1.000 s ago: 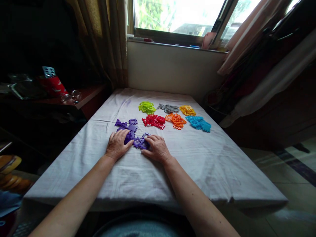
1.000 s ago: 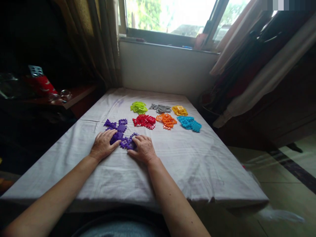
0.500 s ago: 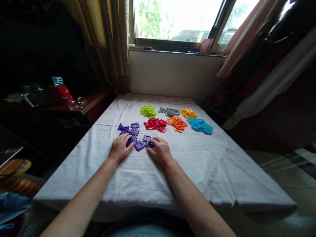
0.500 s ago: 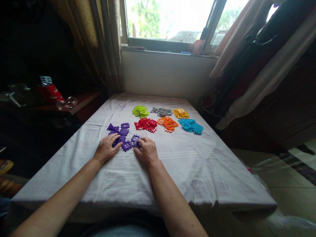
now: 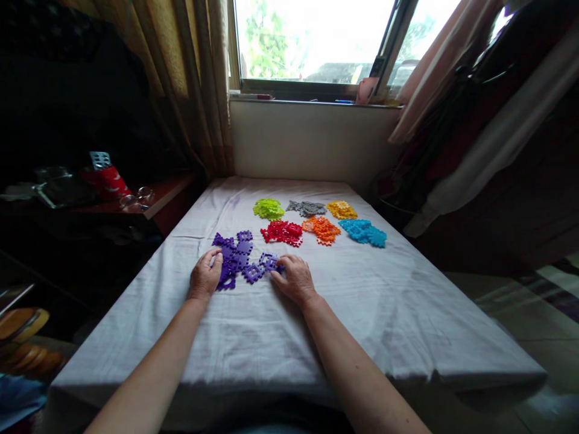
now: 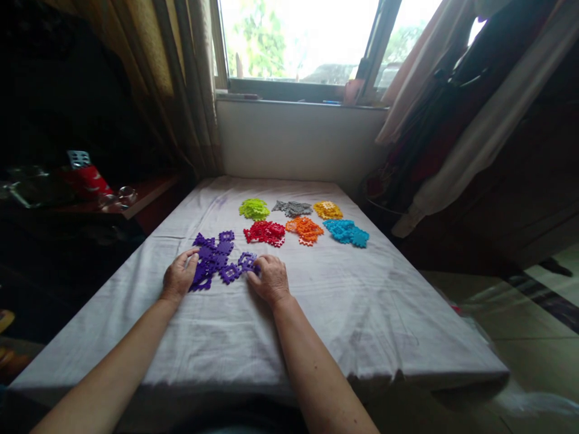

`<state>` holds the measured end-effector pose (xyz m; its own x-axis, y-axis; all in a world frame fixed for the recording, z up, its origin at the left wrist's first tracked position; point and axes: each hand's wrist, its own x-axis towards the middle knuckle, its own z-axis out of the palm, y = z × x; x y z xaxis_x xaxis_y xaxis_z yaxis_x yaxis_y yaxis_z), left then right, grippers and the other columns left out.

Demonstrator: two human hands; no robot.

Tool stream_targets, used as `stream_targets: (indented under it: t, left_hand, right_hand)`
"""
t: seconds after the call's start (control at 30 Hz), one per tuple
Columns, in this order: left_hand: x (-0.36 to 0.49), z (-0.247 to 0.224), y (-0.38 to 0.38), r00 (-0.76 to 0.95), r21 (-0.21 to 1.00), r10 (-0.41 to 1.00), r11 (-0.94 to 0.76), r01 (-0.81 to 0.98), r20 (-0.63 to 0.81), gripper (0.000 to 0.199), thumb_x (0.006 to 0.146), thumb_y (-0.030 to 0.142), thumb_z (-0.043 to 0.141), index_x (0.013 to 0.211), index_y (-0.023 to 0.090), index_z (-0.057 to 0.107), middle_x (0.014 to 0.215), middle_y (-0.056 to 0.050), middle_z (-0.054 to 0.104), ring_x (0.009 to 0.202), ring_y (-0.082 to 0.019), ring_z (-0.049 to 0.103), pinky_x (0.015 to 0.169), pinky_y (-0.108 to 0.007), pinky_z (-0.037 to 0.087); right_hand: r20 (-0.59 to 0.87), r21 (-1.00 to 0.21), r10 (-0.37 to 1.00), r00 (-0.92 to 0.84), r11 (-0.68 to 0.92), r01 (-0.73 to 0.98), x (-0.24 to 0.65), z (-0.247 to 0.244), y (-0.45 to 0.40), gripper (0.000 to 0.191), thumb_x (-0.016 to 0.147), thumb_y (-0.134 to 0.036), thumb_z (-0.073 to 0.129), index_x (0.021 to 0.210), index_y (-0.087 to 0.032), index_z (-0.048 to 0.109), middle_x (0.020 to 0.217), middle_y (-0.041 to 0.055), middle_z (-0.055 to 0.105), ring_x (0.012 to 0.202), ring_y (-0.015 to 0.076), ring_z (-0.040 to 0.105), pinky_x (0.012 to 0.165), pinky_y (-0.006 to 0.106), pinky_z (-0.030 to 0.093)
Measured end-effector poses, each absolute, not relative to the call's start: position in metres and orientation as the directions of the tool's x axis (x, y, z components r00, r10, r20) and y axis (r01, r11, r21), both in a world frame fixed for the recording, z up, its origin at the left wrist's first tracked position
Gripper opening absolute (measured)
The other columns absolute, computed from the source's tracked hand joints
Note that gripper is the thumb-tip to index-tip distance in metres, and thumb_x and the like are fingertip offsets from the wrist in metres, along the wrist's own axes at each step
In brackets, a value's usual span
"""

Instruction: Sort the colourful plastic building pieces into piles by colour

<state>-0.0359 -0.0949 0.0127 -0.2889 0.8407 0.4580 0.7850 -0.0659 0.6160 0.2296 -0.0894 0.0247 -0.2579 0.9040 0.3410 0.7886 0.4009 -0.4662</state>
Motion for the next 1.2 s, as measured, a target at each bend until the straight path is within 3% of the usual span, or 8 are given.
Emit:
stream_targets:
  t: [0.33,0.47,0.57,0.7,0.77,0.87,1.13,1.2]
  left_hand:
    - [-0.036,0.009,-0.094,-0.321,0.684,0.832,-0.093,0.723,0.452,0.038,0.090,0.045,0.044,0.109,0.022,0.068,0.119,-0.008,0.073,0.116,-0.023,0.066,0.105,-0.040,0.050]
    - [-0.037,0.009,-0.093,-0.340,0.718,0.830,-0.101,0.689,0.442,0.040,0.090,0.047,0.044,0.109,0.022,0.068,0.120,-0.008,0.073,0.117,-0.023,0.065,0.106,-0.041,0.049]
    - [-0.038,0.010,-0.093,-0.351,0.744,0.835,-0.100,0.660,0.423,0.041,0.091,0.048,0.044,0.112,0.021,0.067,0.123,-0.008,0.071,0.118,-0.023,0.064,0.106,-0.041,0.049]
    - [-0.039,0.010,-0.092,-0.369,0.780,0.838,-0.100,0.618,0.401,0.043,0.090,0.049,0.045,0.113,0.020,0.066,0.123,-0.009,0.071,0.117,-0.025,0.065,0.105,-0.042,0.049]
    - [-0.040,0.010,-0.091,-0.378,0.788,0.838,-0.096,0.608,0.394,0.043,0.089,0.050,0.046,0.113,0.021,0.067,0.122,-0.009,0.072,0.117,-0.025,0.065,0.105,-0.041,0.049]
    - [-0.040,0.010,-0.091,-0.376,0.786,0.841,-0.091,0.611,0.390,0.044,0.089,0.050,0.046,0.113,0.021,0.067,0.122,-0.009,0.072,0.117,-0.024,0.065,0.105,-0.039,0.050]
    - [-0.041,0.006,-0.088,-0.408,0.823,0.832,-0.098,0.560,0.377,0.043,0.085,0.049,0.051,0.111,0.020,0.069,0.120,-0.009,0.073,0.114,-0.024,0.066,0.104,-0.039,0.049]
    - [-0.042,0.005,-0.088,-0.414,0.835,0.833,-0.097,0.541,0.366,0.044,0.084,0.049,0.052,0.111,0.020,0.069,0.120,-0.009,0.072,0.115,-0.025,0.066,0.105,-0.040,0.048]
  right_hand:
    - [0.359,-0.419,0.920,0.157,0.009,0.908,0.277,0.015,-0.072,0.016,0.086,-0.034,0.065,0.094,-0.023,0.073,0.105,0.0113,0.070,0.098,0.0274,0.060,0.084,0.039,0.042]
    - [0.401,-0.402,0.888,0.223,-0.048,0.915,0.278,0.013,-0.073,0.017,0.083,-0.027,0.065,0.097,-0.023,0.075,0.119,0.0154,0.067,0.106,0.0320,0.058,0.086,0.044,0.043]
    - [0.427,-0.392,0.893,0.143,0.041,0.919,0.264,0.022,-0.076,0.022,0.087,-0.024,0.060,0.104,-0.022,0.074,0.128,0.0138,0.064,0.114,0.0312,0.055,0.092,0.044,0.042]
    - [0.391,-0.347,0.901,-0.191,0.336,0.876,0.230,0.032,-0.080,0.023,0.089,-0.030,0.061,0.109,-0.025,0.072,0.130,0.0087,0.065,0.119,0.0267,0.055,0.101,0.042,0.041]
    - [0.324,-0.341,0.904,-0.279,0.387,0.857,0.215,0.033,-0.080,0.028,0.087,-0.034,0.066,0.113,-0.025,0.071,0.132,0.0087,0.064,0.121,0.0268,0.055,0.101,0.041,0.042]
    - [0.263,-0.355,0.916,-0.304,0.384,0.852,0.204,0.030,-0.080,0.026,0.087,-0.035,0.066,0.111,-0.025,0.072,0.130,0.0077,0.065,0.118,0.0255,0.057,0.099,0.039,0.043]
    - [0.281,-0.427,0.941,-0.190,0.300,0.853,0.217,0.025,-0.083,0.025,0.086,-0.030,0.066,0.109,-0.023,0.071,0.115,0.0074,0.068,0.110,0.0232,0.058,0.096,0.035,0.041]
    - [0.282,-0.431,0.944,-0.172,0.284,0.857,0.220,0.025,-0.085,0.027,0.084,-0.029,0.066,0.111,-0.023,0.071,0.119,0.0083,0.067,0.114,0.0243,0.057,0.098,0.036,0.040]
